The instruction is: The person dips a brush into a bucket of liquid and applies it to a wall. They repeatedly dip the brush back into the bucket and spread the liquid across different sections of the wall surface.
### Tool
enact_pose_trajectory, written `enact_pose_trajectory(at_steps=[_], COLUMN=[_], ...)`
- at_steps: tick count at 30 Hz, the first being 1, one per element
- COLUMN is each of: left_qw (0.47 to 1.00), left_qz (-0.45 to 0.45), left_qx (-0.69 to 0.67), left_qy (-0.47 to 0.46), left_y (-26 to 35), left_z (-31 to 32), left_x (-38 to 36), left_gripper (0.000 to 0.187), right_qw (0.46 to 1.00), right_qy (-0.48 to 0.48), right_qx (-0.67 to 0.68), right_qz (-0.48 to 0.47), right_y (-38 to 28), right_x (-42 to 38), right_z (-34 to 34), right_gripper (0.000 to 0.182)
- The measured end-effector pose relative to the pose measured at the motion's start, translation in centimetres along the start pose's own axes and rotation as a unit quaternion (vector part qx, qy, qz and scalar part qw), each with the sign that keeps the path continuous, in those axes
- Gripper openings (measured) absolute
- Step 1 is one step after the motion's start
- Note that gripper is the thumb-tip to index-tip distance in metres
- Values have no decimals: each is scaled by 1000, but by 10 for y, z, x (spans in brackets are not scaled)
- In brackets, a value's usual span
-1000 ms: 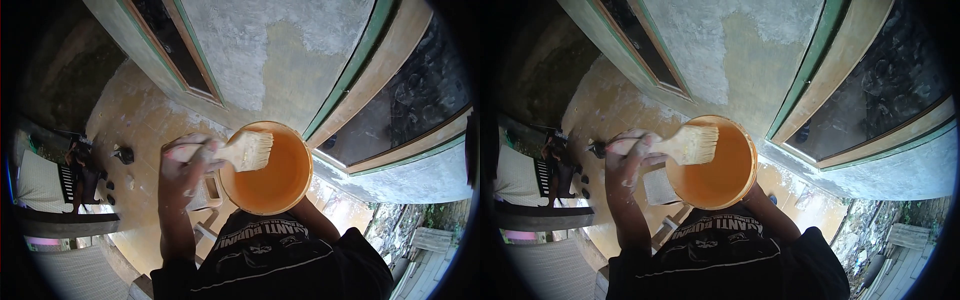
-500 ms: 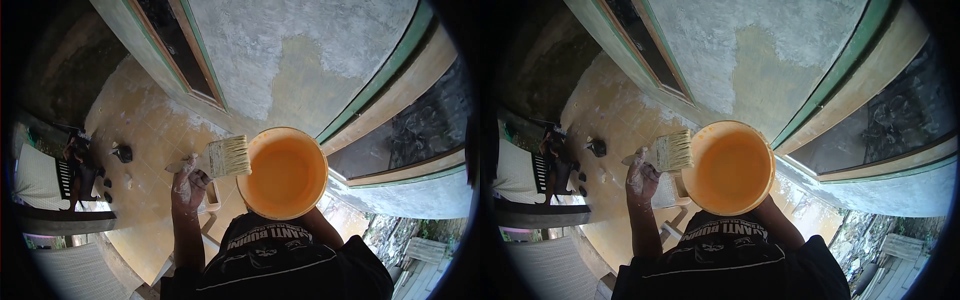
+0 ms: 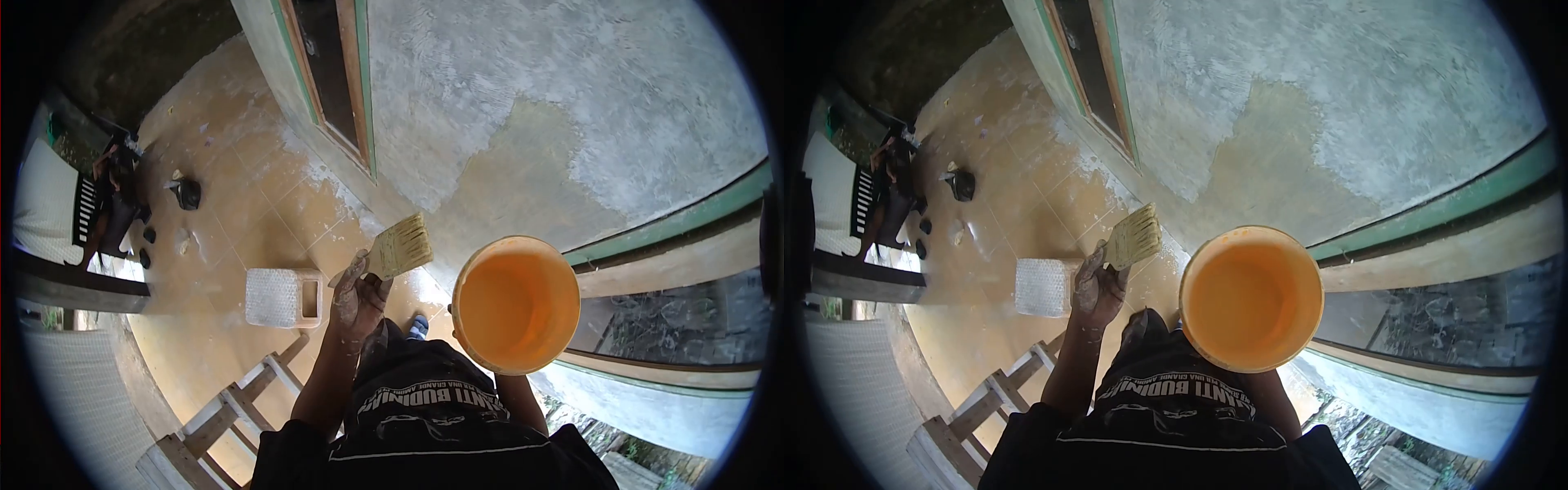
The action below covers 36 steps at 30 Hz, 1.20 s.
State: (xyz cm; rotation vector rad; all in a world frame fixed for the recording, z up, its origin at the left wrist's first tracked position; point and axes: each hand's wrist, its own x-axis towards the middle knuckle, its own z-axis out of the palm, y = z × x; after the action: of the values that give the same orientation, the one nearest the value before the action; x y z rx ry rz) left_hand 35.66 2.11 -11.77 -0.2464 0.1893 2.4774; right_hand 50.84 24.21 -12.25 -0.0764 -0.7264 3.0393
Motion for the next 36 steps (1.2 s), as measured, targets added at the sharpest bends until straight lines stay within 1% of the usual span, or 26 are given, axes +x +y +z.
enact_pose_trajectory(at_steps=[1, 2, 3, 4, 5, 7, 8, 9, 10, 11, 12, 14, 15, 16, 18, 19, 20, 23, 25, 26, 27, 30, 32, 34, 35, 36], left_qw=[1000, 1000, 999, 997, 998, 996, 994, 994, 989, 981, 982, 979, 980, 980, 981, 980, 980, 957, 952, 947, 950, 959, 954, 941, 931, 918], left_qz=[-2, 4, 21, 37, 36, 61, 85, 89, 131, 172, 173, 192, 186, 187, 177, 168, 167, 200, 210, 217, 233, 242, 246, 288, 302, 317], left_qx=[-12, -17, -7, 4, -9, 5, 24, 18, 34, 50, 44, 6, -14, -24, 39, 27, 21, 46, 63, 82, 87, 123, 138, 127, 134, 142], left_qy=[13, 14, 43, 73, 57, 64, 66, 64, 66, 67, 64, 71, 63, 63, 69, 103, 108, 208, 213, 222, 187, 77, 97, 124, 157, 191], left_y=[-2, -5, -8, -11, -14, -24, -30, -35, -40, -42, -43, -50, -54, -62, -80, -89, -96, -102, -100, -101, -104, -90, -68, -66, -69, -74], left_z=[-6, -16, -28, -42, -61, -119, -144, -161, -175, -184, -189, -198, -198, -206, -229, -248, -266, -308, -300, -297, -289, -223, -193, -211, -222, -237], left_x=[6, 13, 22, 33, 47, 84, 102, 121, 139, 157, 173, 198, 208, 219, 232, 235, 235, 238, 251, 256, 265, 254, 231, 230, 232, 237], left_gripper=[20, 20, 21, 21, 16, 16, 17, 17, 17, 17, 17, 17, 19, 19, 21, 24, 24, 26, 25, 24, 22, 22, 22, 18, 17, 17], right_qw=[994, 994, 1000, 988, 988, 960, 961, 976, 986, 988, 989, 957, 977, 937, 935, 936, 942, 956, 962, 966, 968, 965, 962, 961, 961, 965], right_qy=[-28, -29, 5, 41, 44, 82, 83, 33, -19, -26, -27, 102, 15, 124, 143, 150, 150, 134, 115, 139, 165, 242, 263, 273, 273, 213], right_qx=[-99, -101, 24, 149, 148, 267, 263, 214, 163, 151, 144, 271, 213, 326, 323, 318, 299, 262, 247, 218, 190, 103, 72, -33, -32, 151], right_qz=[24, 31, 8, -16, -12, 26, 30, 18, 5, 6, 7, 13, 17, 23, 24, 26, 20, 16, 22, 19, 16, -5, -14, -11, -13, -22], right_y=[-4, -1, 5, 8, 7, 2, 3, 4, 5, 5, 6, 8, 14, 15, 22, 25, 29, 37, 36, 35, 35, 33, 27, 23, 28, 37], right_x=[-3, -6, -7, -8, -9, -10, -9, -8, -6, -4, -2, -6, -15, -13, -22, -25, -27, -25, -19, -19, -22, -32, -33, -33, -36, -44], right_z=[-6, -10, -5, -1, 6, 21, 19, 16, 13, 10, 13, 19, -17, 3, -16, -21, -24, -28, -30, -31, -30, -24, -18, -12, -23, -44], right_gripper=[56, 56, 61, 66, 66, 78, 78, 81, 83, 82, 82, 81, 80, 79, 78, 78, 78, 77, 77, 76, 76, 75, 75, 76, 76, 76])
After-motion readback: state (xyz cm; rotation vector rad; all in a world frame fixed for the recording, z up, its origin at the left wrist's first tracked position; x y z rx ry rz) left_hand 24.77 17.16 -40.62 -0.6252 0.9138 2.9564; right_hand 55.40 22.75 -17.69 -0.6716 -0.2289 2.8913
